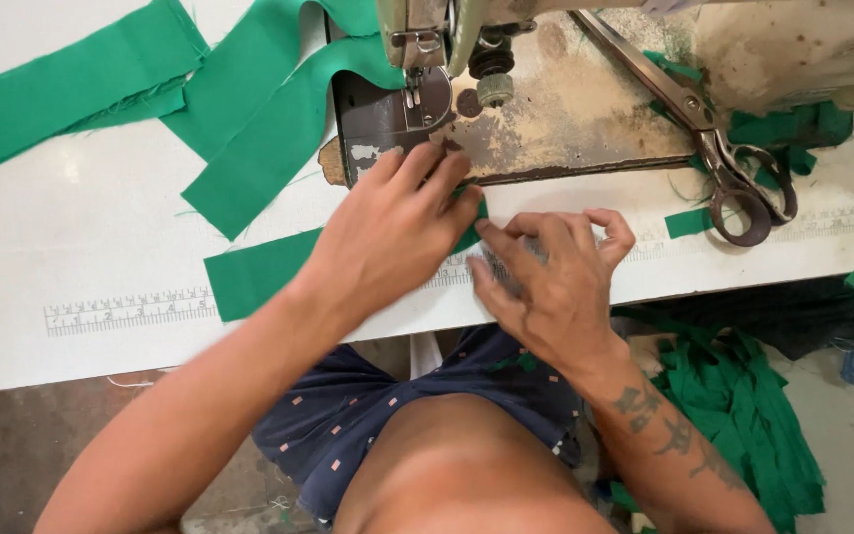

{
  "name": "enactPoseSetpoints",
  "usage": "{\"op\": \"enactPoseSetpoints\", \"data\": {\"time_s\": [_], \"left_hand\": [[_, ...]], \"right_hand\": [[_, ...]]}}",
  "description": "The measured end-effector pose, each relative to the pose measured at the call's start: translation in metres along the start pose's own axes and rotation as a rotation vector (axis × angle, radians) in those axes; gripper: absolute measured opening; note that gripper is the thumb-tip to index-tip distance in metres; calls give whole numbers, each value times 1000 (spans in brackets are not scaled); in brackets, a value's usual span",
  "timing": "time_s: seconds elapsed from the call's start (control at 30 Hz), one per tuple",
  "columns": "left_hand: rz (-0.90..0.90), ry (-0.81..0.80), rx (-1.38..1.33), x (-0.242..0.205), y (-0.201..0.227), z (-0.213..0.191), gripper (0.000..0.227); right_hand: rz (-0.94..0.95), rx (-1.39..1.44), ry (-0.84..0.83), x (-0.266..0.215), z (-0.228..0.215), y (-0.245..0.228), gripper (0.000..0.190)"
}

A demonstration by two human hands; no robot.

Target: The person is sewing green fabric strips using an industrial sewing machine and cutting them to length with scissors.

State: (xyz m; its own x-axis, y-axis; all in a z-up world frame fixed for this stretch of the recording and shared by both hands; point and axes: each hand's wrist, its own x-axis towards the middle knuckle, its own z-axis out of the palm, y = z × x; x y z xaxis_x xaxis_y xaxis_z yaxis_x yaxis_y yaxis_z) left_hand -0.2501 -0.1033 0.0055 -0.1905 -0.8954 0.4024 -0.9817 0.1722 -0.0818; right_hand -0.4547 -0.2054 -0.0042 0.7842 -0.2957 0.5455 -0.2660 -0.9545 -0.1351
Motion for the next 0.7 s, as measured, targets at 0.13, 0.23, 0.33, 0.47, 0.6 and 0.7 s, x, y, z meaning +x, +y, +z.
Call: {"op": "enactPoseSetpoints", "data": {"time_s": [0.13, 0.23, 0.33, 0.47, 0.6, 0.7], "left_hand": [[-175, -47, 31, -35, 2, -15, 47], [-143, -70, -4, -48, -38, -12, 46], [-20, -24, 32, -44, -83, -11, 43], [38, 101, 144, -36, -86, -16, 52], [72, 46, -146, -49, -74, 0, 26], [88, 26, -147, -52, -76, 0, 27]], "right_hand": [[-208, 130, -211, 3, -8, 16, 55], [-398, 201, -351, 28, 1, 33, 69], [-481, 223, -452, 56, 24, 49, 81], [-472, 151, -419, 69, 30, 55, 81], [-436, 247, -448, 66, 33, 57, 83], [-423, 274, -468, 68, 33, 57, 82]]}}
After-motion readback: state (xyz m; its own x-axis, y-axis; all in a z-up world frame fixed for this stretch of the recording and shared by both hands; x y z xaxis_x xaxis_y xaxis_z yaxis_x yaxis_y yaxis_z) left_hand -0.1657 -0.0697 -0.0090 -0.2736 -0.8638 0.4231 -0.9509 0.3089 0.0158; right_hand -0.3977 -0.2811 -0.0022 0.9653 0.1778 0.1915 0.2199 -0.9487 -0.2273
